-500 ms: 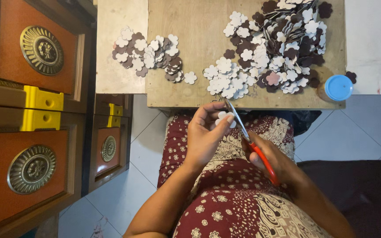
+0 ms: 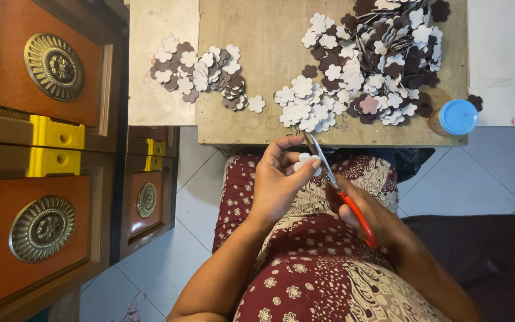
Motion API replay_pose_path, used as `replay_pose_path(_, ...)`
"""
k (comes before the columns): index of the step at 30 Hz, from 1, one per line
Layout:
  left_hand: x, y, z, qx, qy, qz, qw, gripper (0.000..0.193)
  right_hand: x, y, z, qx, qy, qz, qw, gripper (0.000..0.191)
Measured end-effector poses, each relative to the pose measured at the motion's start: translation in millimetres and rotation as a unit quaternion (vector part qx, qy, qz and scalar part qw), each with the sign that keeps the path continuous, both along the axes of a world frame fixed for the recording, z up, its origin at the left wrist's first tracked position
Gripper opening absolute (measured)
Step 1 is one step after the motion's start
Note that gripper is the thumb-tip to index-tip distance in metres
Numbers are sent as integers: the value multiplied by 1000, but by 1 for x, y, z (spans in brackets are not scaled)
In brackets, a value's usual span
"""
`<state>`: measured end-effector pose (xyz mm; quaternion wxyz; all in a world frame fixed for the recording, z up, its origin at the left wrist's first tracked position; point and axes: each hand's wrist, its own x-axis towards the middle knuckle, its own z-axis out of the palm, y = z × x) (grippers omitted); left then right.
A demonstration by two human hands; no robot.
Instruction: The person uses red-handled scissors to trim the edges of small white flower-shaped paper cutouts. They pick up each piece, trim it, and place it on a wooden table among many similar cutouts in white, brown, and pink.
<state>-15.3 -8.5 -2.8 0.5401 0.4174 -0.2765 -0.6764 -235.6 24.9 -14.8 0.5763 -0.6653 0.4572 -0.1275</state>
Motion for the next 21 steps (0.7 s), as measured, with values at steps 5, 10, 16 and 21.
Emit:
replay_pose_path(5,8,-5,3,16,-18,-13,1000,55,-2,-4,-1,-17,32,18,999,101)
replay_pose_path(10,6,-9,8,15,-45,-30,998,58,-13,-4,-7,21,32,4,999,101)
replay_pose_path(16,8,-12,13,12,-79,-55,995,59,-22,-2,-19,38,105,11,994,100)
replay_pose_path(21,11,-14,16,14,-88,-79,993,64,-31,-3,-24,14,89,45,995,94)
